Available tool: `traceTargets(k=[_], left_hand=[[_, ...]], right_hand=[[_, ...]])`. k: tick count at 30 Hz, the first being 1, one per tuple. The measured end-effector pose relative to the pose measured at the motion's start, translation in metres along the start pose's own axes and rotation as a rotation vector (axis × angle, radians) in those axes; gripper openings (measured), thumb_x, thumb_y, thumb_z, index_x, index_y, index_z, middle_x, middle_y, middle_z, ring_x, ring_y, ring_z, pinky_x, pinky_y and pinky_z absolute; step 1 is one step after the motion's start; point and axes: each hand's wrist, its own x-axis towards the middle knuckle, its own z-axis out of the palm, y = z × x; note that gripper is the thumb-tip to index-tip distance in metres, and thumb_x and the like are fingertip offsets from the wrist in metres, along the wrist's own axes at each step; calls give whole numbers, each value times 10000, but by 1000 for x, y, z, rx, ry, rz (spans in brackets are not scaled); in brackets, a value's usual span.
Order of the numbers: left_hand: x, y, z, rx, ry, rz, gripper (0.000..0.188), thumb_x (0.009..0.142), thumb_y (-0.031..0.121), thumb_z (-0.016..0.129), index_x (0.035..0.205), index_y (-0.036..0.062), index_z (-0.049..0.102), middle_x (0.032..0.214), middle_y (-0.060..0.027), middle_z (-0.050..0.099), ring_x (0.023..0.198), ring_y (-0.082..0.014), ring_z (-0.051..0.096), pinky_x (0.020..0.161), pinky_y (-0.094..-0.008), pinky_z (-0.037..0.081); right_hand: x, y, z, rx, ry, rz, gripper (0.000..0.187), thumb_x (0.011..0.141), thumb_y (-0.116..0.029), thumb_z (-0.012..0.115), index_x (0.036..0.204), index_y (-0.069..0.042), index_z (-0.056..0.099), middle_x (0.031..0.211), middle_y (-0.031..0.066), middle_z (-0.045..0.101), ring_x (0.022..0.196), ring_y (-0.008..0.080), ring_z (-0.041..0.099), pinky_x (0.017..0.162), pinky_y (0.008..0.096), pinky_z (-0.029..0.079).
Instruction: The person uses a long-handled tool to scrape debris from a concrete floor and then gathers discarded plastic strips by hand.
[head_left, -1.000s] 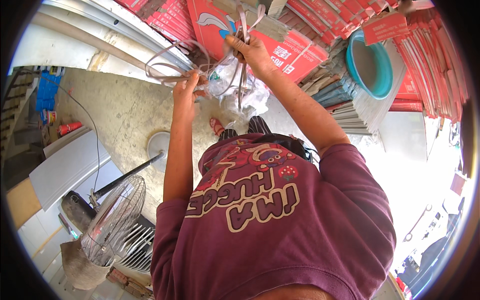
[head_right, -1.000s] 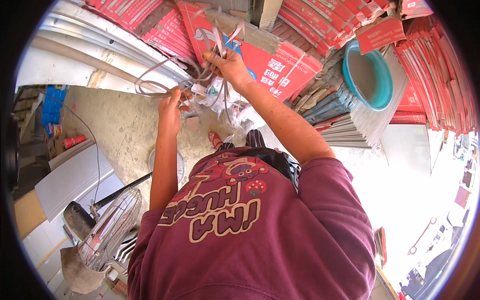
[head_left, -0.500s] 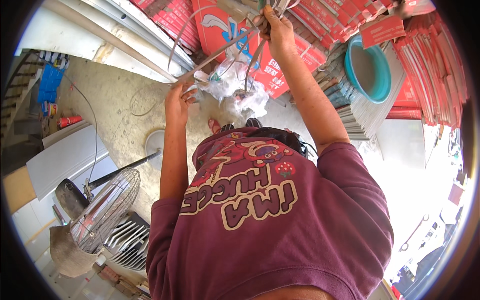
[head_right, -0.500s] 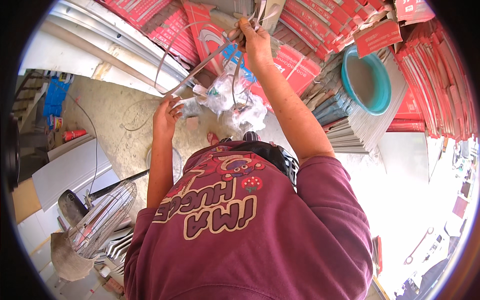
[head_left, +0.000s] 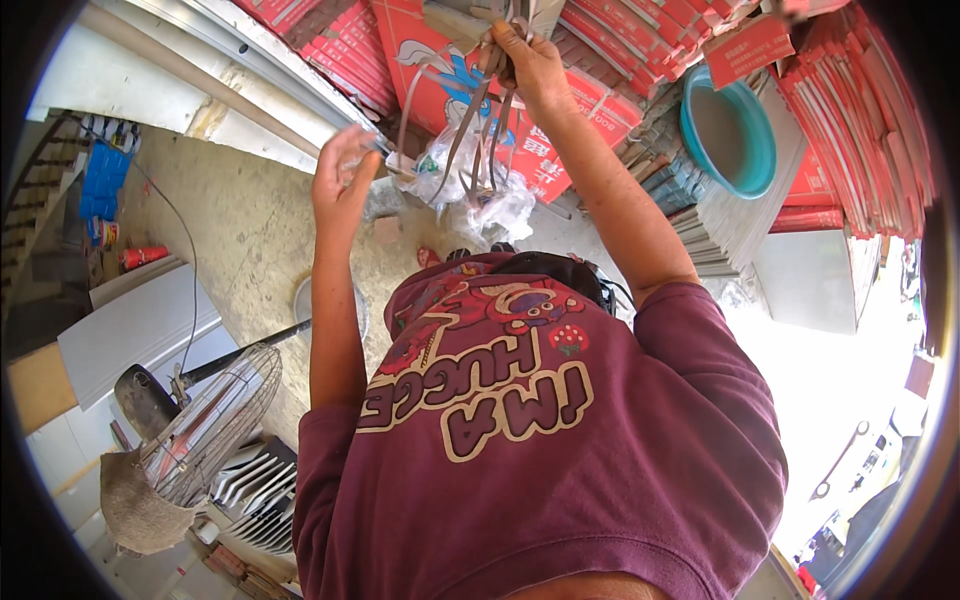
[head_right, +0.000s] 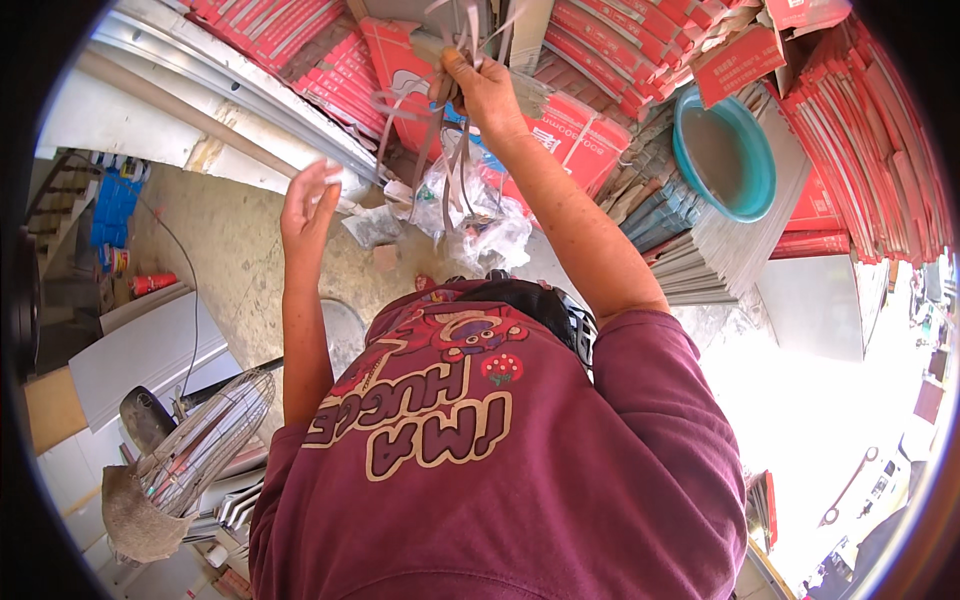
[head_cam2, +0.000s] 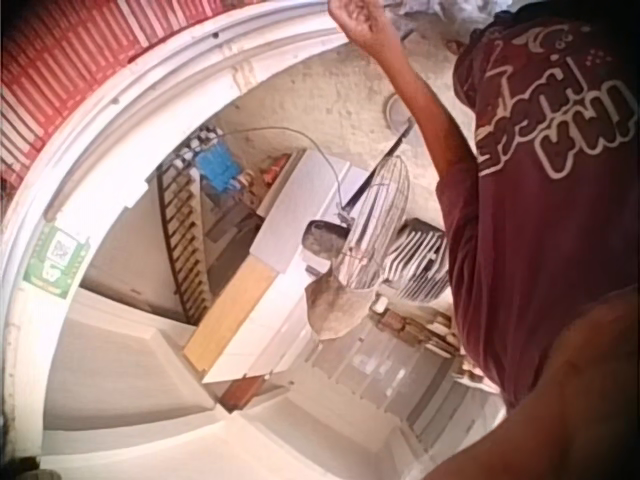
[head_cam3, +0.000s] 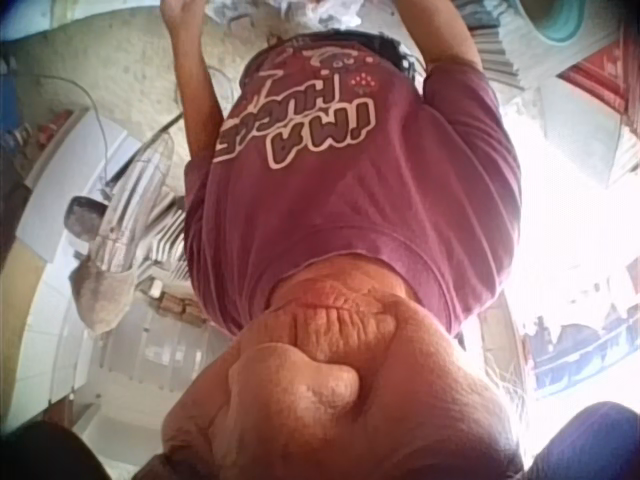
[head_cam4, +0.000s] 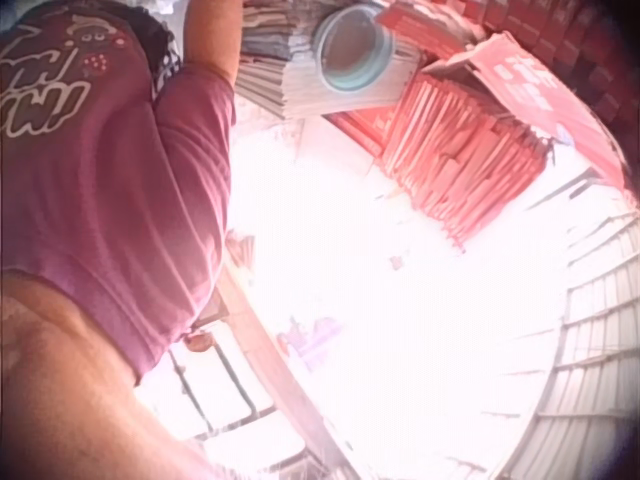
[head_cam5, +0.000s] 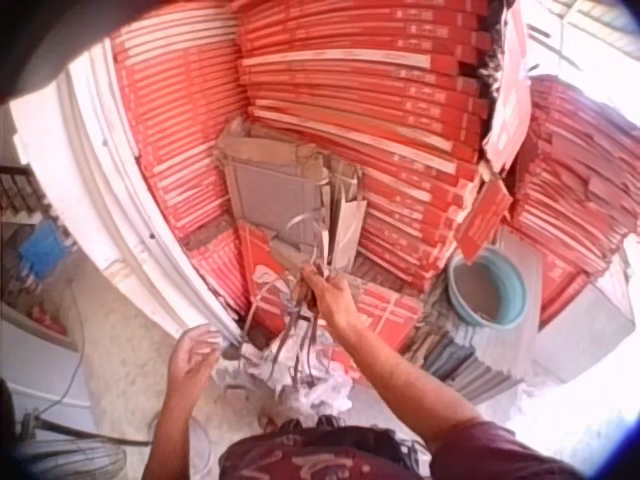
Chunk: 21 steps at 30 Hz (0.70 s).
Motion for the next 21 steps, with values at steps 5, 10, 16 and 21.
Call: traceTargets(k=[5, 10, 16, 21], left_hand=[[27, 51, 50, 82, -162, 270, 453, 848, 125, 602, 1253, 16, 429, 1109, -100, 573, 1077, -179, 510, 932, -297, 367], [22, 29, 65, -290, -271, 42, 247, 943, 194, 473, 1059, -2, 568, 647, 27, 465, 591, -42, 430, 609, -190, 397], [4, 20, 64, -148, -294, 15, 234, 934, 231, 495, 987, 28, 598, 571, 74, 340, 508, -14, 290, 456, -185, 220], [-8, 9, 58, -5, -275, -67, 230, 926, 254, 510, 950, 51, 616, 561, 86, 313, 504, -13, 273, 456, -191, 215]], right_hand=[[-13, 0, 12, -90, -65, 36, 305, 917, -342, 500, 828, -64, 587, 646, 28, 625, 491, 51, 443, 442, 207, 323], [-24, -6, 18, -134, -134, 62, 325, 915, -359, 493, 820, -60, 577, 655, 29, 620, 549, 54, 479, 464, 206, 343], [-23, -18, 5, -59, -42, -27, 282, 913, -349, 505, 882, -75, 560, 597, -18, 535, 483, 40, 390, 430, 195, 268], [-14, -31, -10, -9, 12, -148, 307, 908, -353, 503, 815, -66, 564, 618, 17, 592, 485, 59, 420, 464, 206, 315]])
